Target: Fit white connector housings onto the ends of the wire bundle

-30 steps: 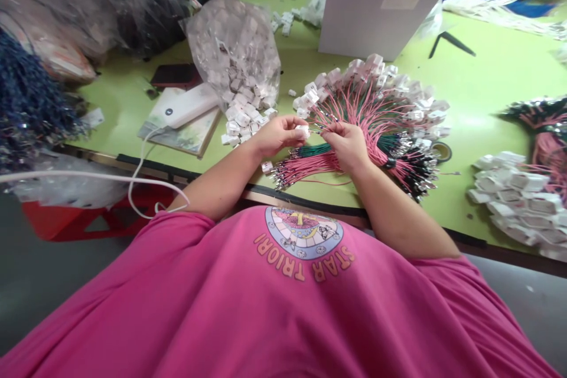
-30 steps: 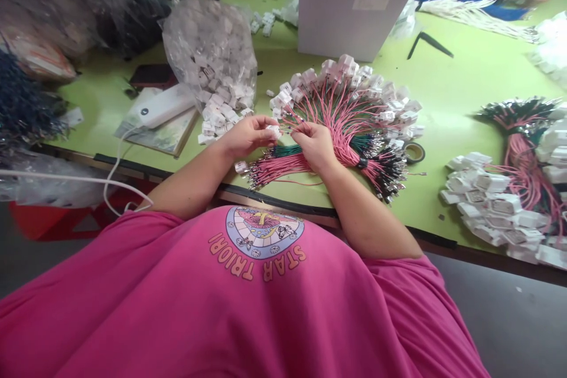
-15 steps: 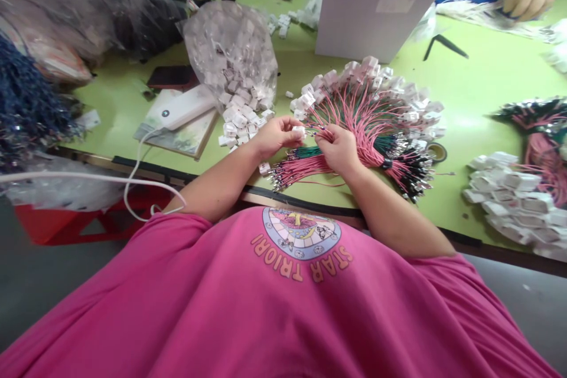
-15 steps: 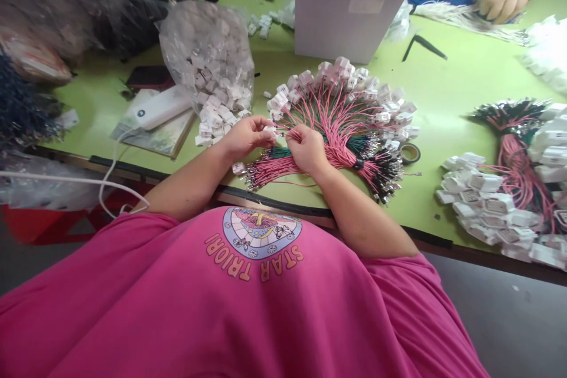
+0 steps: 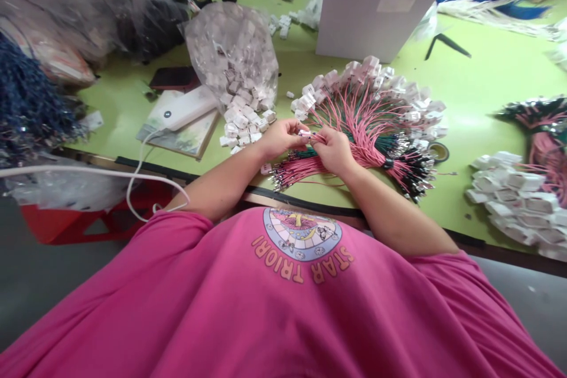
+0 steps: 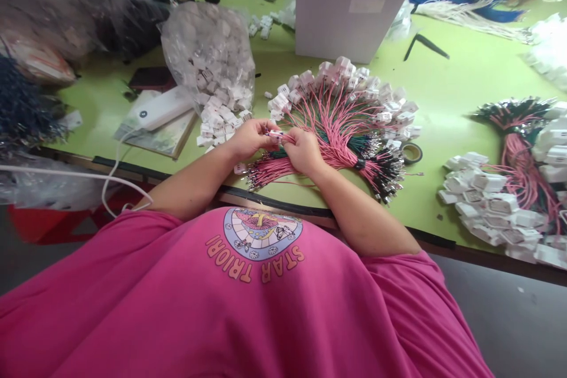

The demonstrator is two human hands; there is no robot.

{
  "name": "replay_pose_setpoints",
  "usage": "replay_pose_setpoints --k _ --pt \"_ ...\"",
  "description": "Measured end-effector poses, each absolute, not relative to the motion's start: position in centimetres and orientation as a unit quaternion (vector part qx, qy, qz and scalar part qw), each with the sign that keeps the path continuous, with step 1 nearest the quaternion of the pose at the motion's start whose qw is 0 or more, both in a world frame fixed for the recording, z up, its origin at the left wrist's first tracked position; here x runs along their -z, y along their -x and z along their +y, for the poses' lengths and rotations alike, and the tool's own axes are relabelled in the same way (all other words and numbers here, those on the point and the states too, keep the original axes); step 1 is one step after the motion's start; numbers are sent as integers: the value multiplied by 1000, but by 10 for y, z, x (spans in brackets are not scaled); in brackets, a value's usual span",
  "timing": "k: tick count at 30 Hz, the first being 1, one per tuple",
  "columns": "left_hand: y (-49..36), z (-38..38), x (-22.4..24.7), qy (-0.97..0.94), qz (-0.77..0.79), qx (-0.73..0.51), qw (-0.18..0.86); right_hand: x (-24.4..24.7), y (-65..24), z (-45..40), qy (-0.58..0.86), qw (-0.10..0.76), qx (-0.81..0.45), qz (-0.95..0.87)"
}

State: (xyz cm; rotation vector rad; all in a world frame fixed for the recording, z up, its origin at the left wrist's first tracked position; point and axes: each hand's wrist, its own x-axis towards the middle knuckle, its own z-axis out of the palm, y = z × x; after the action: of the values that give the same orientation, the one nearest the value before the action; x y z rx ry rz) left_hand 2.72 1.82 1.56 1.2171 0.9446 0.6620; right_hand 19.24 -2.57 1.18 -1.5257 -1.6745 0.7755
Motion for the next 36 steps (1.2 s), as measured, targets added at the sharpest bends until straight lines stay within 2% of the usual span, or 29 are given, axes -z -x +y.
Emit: replay_pose_setpoints --k 6,10,12,14,17,20,23,27,30,33,36 --pt "-24 31 -34 -680 429 -264 533 -18 -204 -19 581 399 -332 -627" --pt "-24 48 -44 -764 442 -252 397 -27 -211 -25 568 402 -194 -691" --pt "-26 59 -43 -790 445 -249 340 -26 -207 -29 536 359 -138 -751" --pt "-29 71 -39 -800 446 -251 314 -23 -198 -32 518 264 -137 -802" --pt "-36 88 -33 -796 439 -262 325 -16 -187 -29 536 116 -160 -820" --pt "-46 104 -30 -777 424 -288 366 -14 -188 -22 526 72 -183 -828" --pt "-50 114 -32 -740 421 -319 417 -11 -200 -16 492 112 -283 -816" --pt "-26 116 -36 -738 436 -287 427 -5 -214 -14 477 249 -468 -701" --pt "7 106 -37 -775 475 -224 350 -5 -215 -14 488 333 -554 -587" --pt "28 91 -29 -782 534 -200 250 -10 -213 -14 490 355 -594 -530" --pt "29 80 -17 -780 552 -209 210 -15 -212 -16 493 369 -592 -520"
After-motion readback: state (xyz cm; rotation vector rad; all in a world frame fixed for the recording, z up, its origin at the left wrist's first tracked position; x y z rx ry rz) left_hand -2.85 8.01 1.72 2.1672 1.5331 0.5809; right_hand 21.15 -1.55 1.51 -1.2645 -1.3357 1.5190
